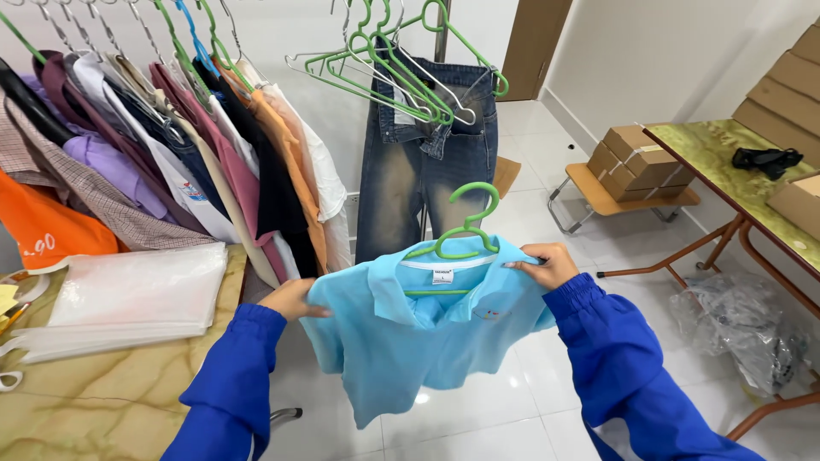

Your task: The person picks up folded t-shirts from a table, unfolds them, places them on hangers, and hangs them on a clothing rack. They handle an orange t-shirt, a white t-shirt, a light blue t-shirt, a gray t-shirt, and a blue and white jacket.

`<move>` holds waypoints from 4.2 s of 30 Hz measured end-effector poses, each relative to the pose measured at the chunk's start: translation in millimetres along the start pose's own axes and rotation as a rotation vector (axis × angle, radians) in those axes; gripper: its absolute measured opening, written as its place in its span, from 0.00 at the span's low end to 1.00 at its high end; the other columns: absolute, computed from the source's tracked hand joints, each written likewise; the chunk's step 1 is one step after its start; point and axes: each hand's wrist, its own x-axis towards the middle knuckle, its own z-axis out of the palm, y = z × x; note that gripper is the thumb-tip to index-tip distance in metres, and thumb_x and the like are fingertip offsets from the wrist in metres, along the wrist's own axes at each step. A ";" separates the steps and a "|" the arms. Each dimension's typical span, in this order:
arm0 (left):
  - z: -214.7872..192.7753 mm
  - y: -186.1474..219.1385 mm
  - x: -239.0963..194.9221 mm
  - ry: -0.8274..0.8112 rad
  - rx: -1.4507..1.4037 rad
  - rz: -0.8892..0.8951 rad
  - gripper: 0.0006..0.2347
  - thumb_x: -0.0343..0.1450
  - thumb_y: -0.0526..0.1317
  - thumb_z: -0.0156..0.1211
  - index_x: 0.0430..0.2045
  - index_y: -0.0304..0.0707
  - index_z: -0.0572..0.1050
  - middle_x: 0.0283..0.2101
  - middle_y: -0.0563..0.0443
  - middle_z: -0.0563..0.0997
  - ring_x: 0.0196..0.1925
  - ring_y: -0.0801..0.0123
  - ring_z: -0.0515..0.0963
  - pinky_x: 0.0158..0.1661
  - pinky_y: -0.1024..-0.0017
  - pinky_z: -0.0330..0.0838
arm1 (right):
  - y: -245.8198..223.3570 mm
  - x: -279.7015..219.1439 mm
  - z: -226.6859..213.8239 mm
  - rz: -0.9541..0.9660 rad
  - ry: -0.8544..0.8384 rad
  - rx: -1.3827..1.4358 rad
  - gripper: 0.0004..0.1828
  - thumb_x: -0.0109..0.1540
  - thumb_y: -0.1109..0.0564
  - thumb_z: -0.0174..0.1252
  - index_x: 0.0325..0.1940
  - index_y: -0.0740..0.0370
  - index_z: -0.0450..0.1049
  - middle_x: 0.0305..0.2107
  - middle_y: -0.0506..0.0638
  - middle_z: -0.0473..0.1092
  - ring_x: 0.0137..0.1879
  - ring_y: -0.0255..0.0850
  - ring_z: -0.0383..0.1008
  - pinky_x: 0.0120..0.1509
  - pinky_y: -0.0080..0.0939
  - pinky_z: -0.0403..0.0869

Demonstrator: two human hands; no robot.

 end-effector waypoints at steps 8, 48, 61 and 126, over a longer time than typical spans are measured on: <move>-14.3 -60.1 -4.6 0.509 -0.038 0.018 0.16 0.58 0.57 0.76 0.28 0.52 0.80 0.24 0.57 0.74 0.33 0.66 0.77 0.42 0.68 0.73 | -5.1 -8.5 -4.1 0.039 -0.030 -0.116 0.11 0.56 0.51 0.68 0.22 0.53 0.77 0.09 0.48 0.70 0.17 0.40 0.68 0.28 0.36 0.69; -59.3 -16.6 151.1 0.652 -0.545 0.265 0.05 0.72 0.37 0.60 0.38 0.45 0.81 0.44 0.46 0.79 0.49 0.54 0.84 0.49 0.62 0.78 | 51.9 167.3 114.2 0.519 -0.310 0.131 0.18 0.64 0.49 0.59 0.27 0.64 0.80 0.16 0.53 0.73 0.28 0.44 0.74 0.38 0.43 0.74; -232.8 -36.2 183.1 0.603 -0.523 0.269 0.06 0.74 0.42 0.58 0.40 0.45 0.80 0.45 0.48 0.79 0.52 0.56 0.83 0.47 0.62 0.81 | -19.4 388.7 232.8 0.379 -0.109 -0.055 0.17 0.63 0.37 0.57 0.34 0.49 0.81 0.25 0.51 0.78 0.42 0.50 0.79 0.52 0.49 0.74; -5.0 -161.1 -442.4 1.482 -1.022 -0.331 0.06 0.76 0.42 0.56 0.35 0.43 0.79 0.38 0.50 0.84 0.40 0.70 0.83 0.41 0.75 0.75 | -376.8 15.5 415.5 0.042 -0.500 0.776 0.12 0.60 0.62 0.68 0.46 0.66 0.77 0.33 0.54 0.75 0.42 0.39 0.76 0.50 0.40 0.77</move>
